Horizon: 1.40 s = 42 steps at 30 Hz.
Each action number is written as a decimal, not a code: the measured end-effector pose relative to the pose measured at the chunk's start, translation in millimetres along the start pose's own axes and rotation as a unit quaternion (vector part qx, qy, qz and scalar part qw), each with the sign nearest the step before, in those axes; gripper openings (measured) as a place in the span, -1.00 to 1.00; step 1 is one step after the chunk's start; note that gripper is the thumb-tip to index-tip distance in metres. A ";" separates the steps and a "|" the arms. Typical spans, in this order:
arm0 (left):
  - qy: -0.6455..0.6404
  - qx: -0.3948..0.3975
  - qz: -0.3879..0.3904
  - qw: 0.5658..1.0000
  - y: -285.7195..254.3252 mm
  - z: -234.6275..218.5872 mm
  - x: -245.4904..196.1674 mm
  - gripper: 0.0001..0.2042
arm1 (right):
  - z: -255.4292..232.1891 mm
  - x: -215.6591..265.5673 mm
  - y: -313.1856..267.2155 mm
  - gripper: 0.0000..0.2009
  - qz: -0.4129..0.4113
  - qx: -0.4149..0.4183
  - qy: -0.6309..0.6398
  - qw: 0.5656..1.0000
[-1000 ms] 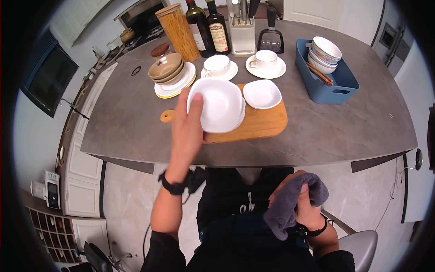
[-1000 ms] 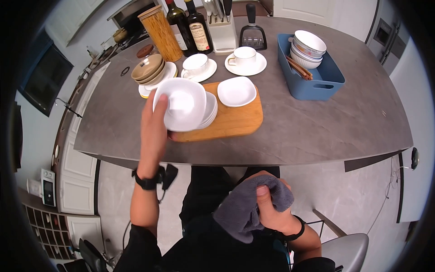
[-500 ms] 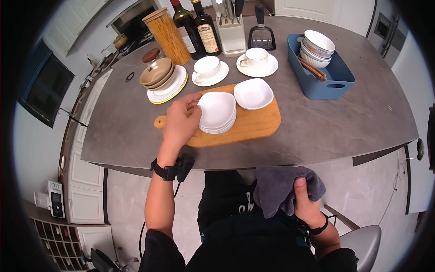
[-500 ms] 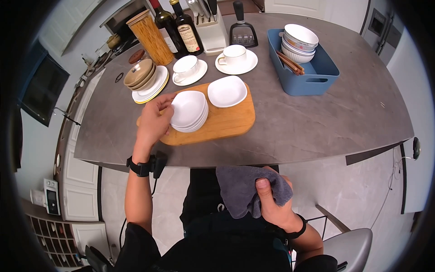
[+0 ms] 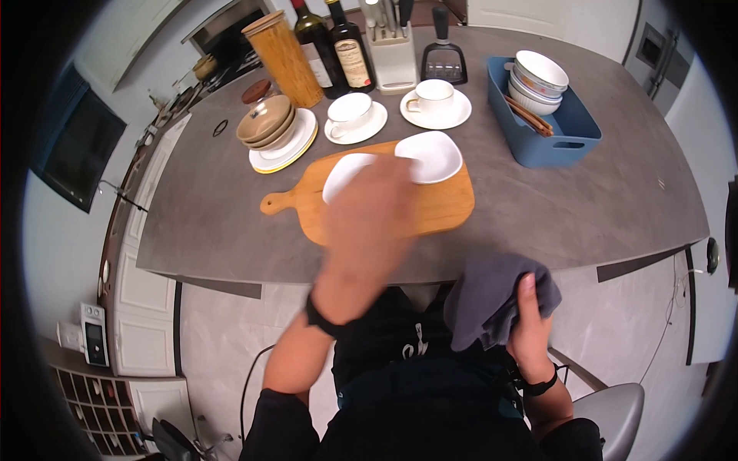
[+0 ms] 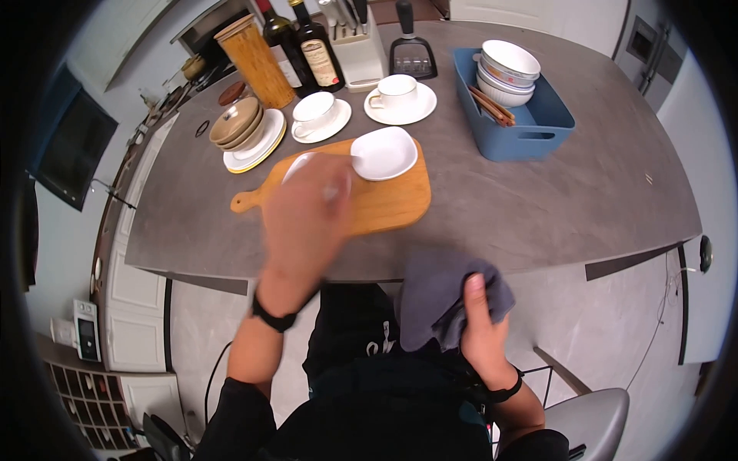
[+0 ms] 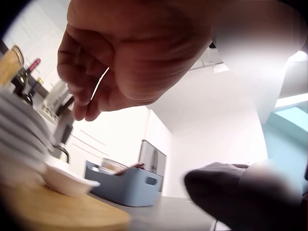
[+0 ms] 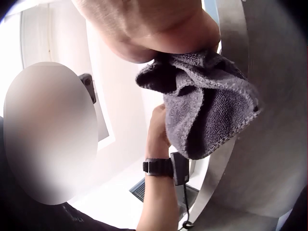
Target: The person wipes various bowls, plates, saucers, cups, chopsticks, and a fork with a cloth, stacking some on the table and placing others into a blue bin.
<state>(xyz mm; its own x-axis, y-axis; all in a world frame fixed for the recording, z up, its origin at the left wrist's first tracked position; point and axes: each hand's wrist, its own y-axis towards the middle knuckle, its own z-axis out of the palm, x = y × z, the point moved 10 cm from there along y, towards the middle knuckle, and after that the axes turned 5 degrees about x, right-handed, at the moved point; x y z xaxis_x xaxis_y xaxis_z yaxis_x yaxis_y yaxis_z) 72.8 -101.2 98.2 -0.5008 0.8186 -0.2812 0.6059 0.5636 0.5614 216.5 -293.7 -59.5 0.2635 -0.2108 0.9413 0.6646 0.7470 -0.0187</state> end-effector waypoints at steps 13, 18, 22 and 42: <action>-0.138 0.078 -0.013 0.987 3.8 53.3 -44.7 -0.91 | -1.0 36.2 13.4 -0.34 -0.101 0.033 0.058 0.993; -0.415 0.157 -0.001 0.896 -48.9 47.0 -74.7 -0.84 | 85.3 108.2 1.4 -0.47 -0.375 0.117 -0.457 0.798; -0.531 0.181 -0.109 0.821 -77.8 46.6 -60.3 -0.88 | 70.9 97.8 41.1 -0.63 -0.191 0.131 -0.090 0.969; -0.073 -0.134 0.043 0.987 -112.7 -23.9 -54.8 -0.54 | 62.5 17.0 26.7 -0.61 0.025 0.127 -0.023 0.991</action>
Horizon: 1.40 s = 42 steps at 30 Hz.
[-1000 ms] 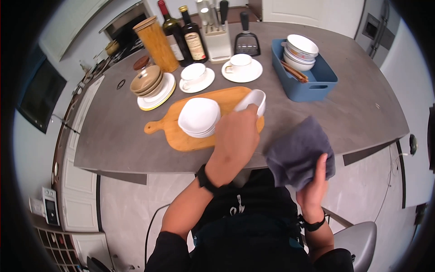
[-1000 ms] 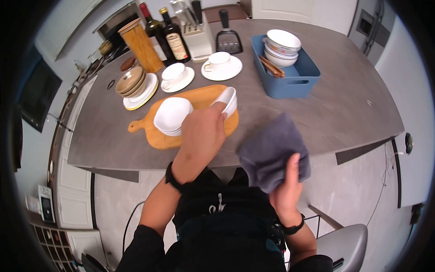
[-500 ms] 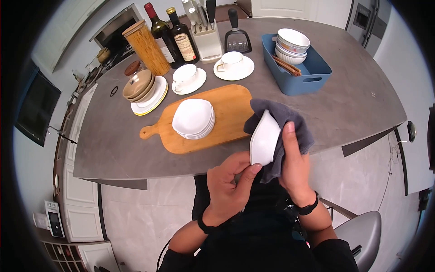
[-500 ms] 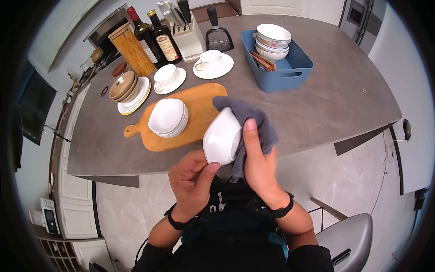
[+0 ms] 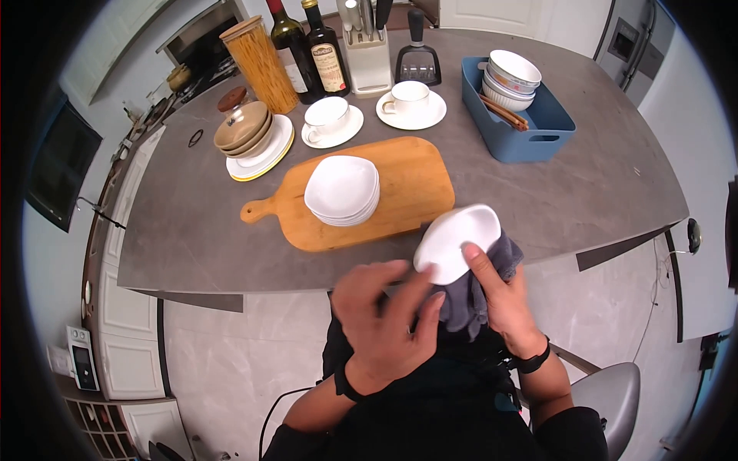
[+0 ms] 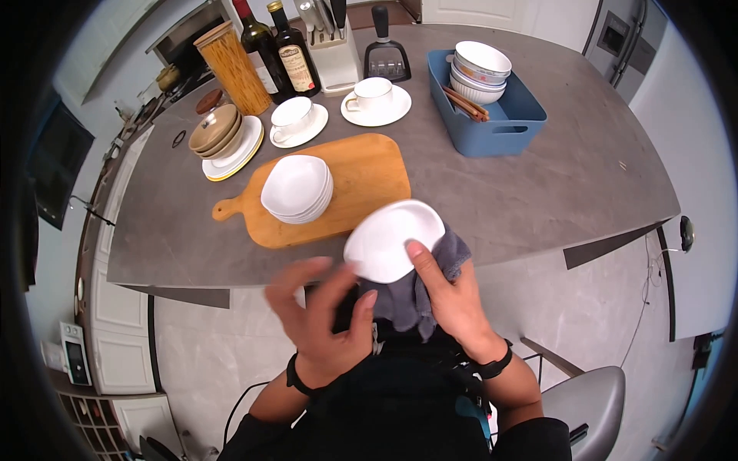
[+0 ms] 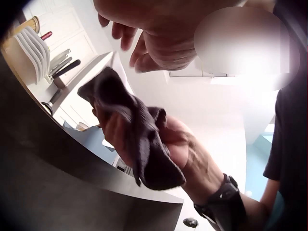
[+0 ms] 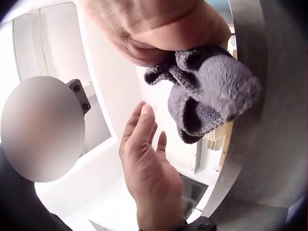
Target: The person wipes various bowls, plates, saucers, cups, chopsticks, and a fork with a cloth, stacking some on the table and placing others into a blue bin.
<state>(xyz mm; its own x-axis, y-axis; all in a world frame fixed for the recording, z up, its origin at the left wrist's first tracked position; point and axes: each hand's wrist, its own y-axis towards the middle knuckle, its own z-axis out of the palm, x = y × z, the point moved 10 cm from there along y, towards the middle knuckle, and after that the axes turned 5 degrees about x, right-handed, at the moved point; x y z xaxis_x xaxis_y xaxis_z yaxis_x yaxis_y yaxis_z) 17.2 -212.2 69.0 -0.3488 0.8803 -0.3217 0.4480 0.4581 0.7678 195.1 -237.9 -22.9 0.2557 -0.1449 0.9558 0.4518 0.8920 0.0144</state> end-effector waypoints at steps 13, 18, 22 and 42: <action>-0.608 0.180 -0.487 0.601 -68.8 85.5 57.3 -0.51 | 52.6 86.3 -40.5 -0.52 -0.392 0.091 -0.417 0.815; -0.648 0.128 -0.476 0.581 -54.6 77.2 54.3 -0.40 | 104.0 38.5 -50.2 -0.42 -0.317 0.242 -0.563 0.724; -0.537 0.138 -0.426 0.715 -40.9 48.7 73.2 -0.42 | 100.0 46.6 -55.5 -0.57 -0.311 0.262 -0.434 0.804; -0.294 0.238 -0.354 0.855 81.9 38.1 212.6 -0.73 | -44.0 99.2 69.2 -0.75 -0.156 -0.054 -0.322 0.932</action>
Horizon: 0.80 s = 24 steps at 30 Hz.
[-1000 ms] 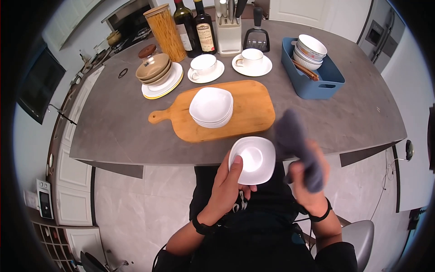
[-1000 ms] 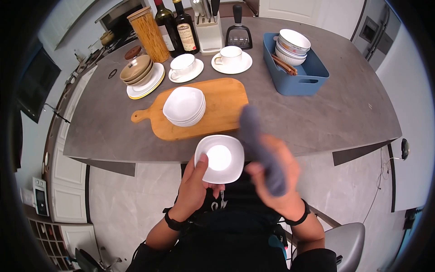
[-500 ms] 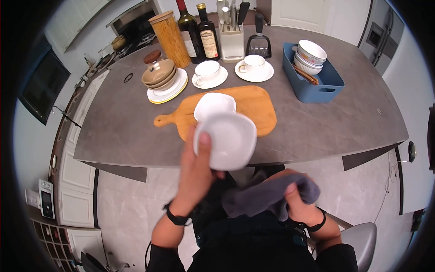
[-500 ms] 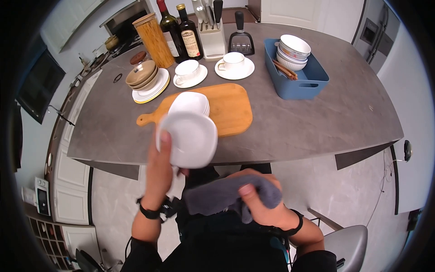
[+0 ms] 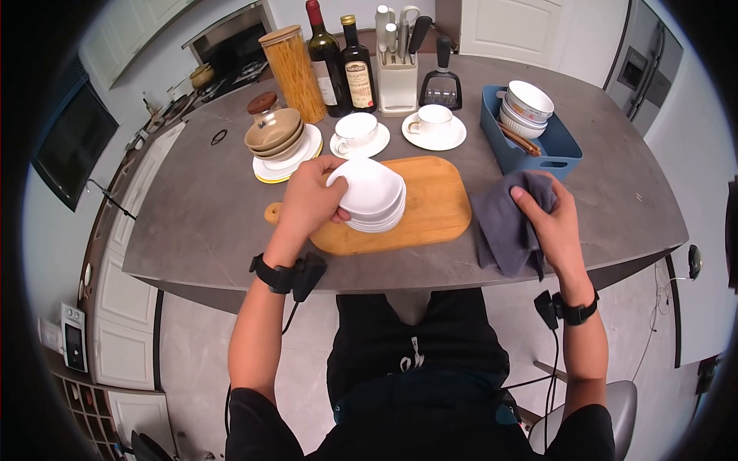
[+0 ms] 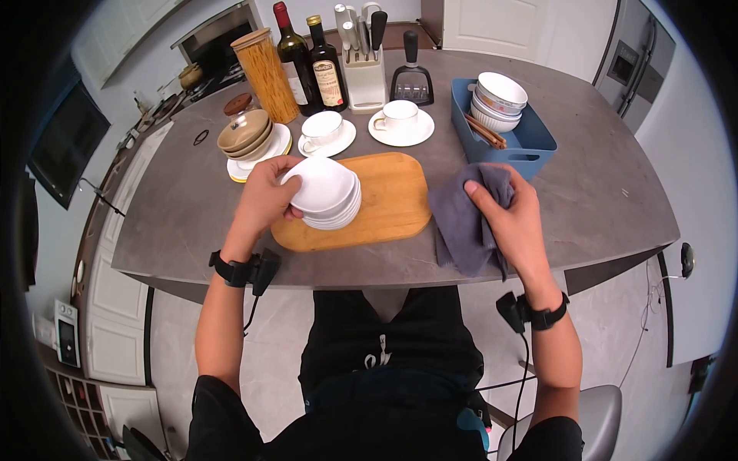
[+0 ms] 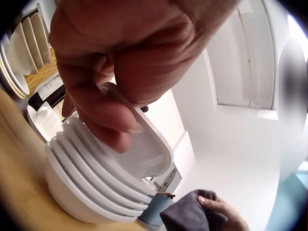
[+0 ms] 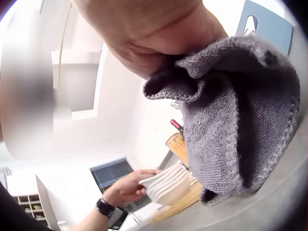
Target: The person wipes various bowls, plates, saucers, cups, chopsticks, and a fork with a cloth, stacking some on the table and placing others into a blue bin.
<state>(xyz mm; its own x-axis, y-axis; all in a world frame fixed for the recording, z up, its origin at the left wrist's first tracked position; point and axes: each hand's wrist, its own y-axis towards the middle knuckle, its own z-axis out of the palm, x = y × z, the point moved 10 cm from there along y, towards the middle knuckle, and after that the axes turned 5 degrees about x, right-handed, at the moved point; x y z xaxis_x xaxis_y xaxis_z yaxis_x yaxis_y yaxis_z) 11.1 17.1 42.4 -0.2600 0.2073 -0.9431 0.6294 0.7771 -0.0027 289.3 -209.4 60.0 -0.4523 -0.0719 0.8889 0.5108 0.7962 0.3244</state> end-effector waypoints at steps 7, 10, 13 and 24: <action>0.205 -0.097 0.062 0.972 -18.7 0.5 -14.5 -0.62 | 39.3 48.9 17.6 -0.78 -0.250 -0.017 -0.412 0.876; 0.206 -0.069 0.038 0.975 -16.9 7.4 -5.4 -0.60 | 69.9 40.5 13.0 -0.71 -0.228 0.090 -0.416 0.876; 0.224 -0.063 0.067 0.970 -17.8 9.1 -8.9 -0.63 | 95.5 55.8 8.7 -0.60 -0.272 0.114 -0.396 0.869; -0.100 0.064 -0.109 0.987 -32.1 44.9 38.5 -0.55 | 201.7 -13.4 4.8 -0.35 0.246 0.373 0.125 0.886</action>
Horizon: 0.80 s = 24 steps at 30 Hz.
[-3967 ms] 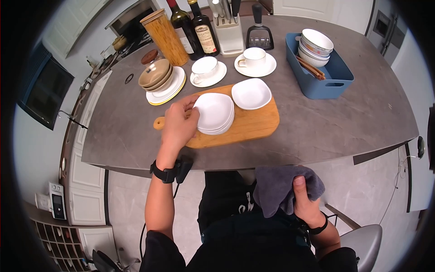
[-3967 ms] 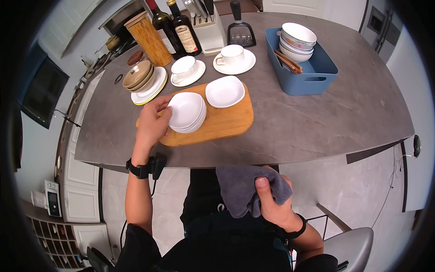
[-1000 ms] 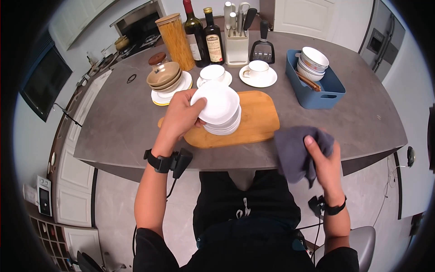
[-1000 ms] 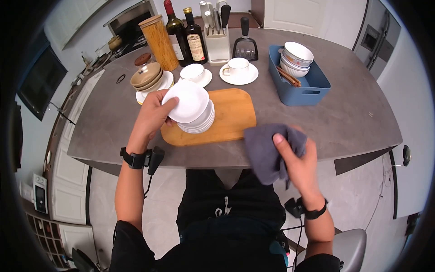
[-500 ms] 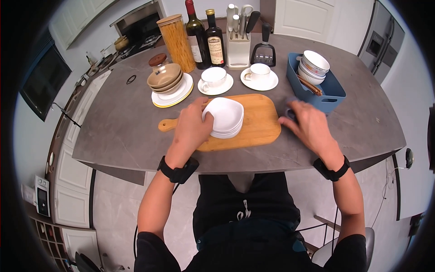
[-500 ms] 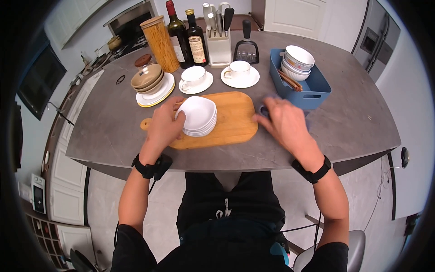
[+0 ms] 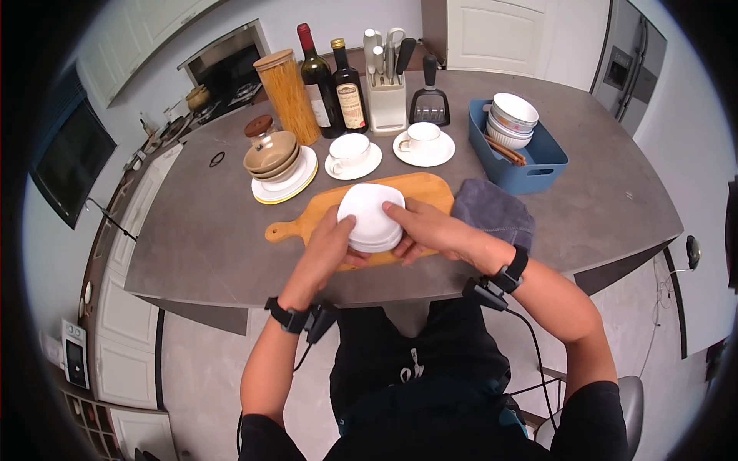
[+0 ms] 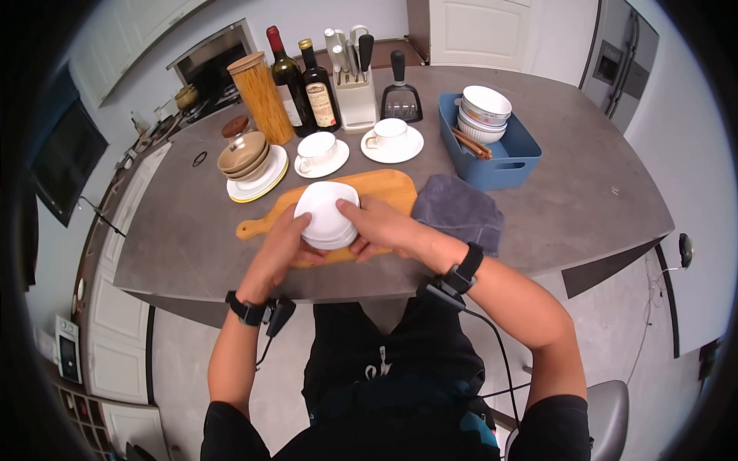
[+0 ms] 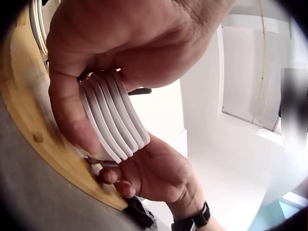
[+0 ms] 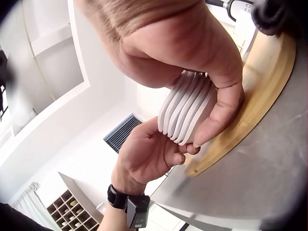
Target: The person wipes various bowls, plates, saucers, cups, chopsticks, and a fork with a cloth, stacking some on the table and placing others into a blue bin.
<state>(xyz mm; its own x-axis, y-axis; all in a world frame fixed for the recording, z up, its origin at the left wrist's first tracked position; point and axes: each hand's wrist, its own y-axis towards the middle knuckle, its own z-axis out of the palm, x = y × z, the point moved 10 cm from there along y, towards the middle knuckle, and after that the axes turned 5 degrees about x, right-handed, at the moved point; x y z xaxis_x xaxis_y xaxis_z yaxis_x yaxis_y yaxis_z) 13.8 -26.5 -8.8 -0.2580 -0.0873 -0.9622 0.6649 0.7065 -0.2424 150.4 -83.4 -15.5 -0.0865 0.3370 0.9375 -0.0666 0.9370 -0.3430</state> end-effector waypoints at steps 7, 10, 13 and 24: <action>-0.015 0.009 0.129 0.992 -30.6 60.1 -40.3 -0.47 | -27.2 22.0 -52.6 -0.42 -0.064 -0.032 0.060 0.996; -0.047 0.072 0.254 0.963 -50.5 83.3 -78.8 -0.43 | -51.7 37.7 -81.8 -0.43 -0.089 0.014 0.107 0.990; -0.023 0.044 0.308 0.950 -67.6 84.1 -97.2 -0.41 | -92.4 53.1 -111.2 -0.44 -0.115 -0.034 0.103 0.987; 0.180 -0.161 0.283 0.928 -57.6 8.3 -32.7 -0.68 | -297.3 77.7 -143.4 -0.49 -0.033 -0.299 -0.153 0.941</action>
<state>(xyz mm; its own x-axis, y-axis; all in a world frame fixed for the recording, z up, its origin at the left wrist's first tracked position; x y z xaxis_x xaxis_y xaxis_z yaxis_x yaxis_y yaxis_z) -10.3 -70.2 35.6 -0.1864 0.5619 -0.8059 0.5372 0.7451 0.3952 448.7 -164.2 123.8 -0.3904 0.3197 0.8634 0.4808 0.8705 -0.1049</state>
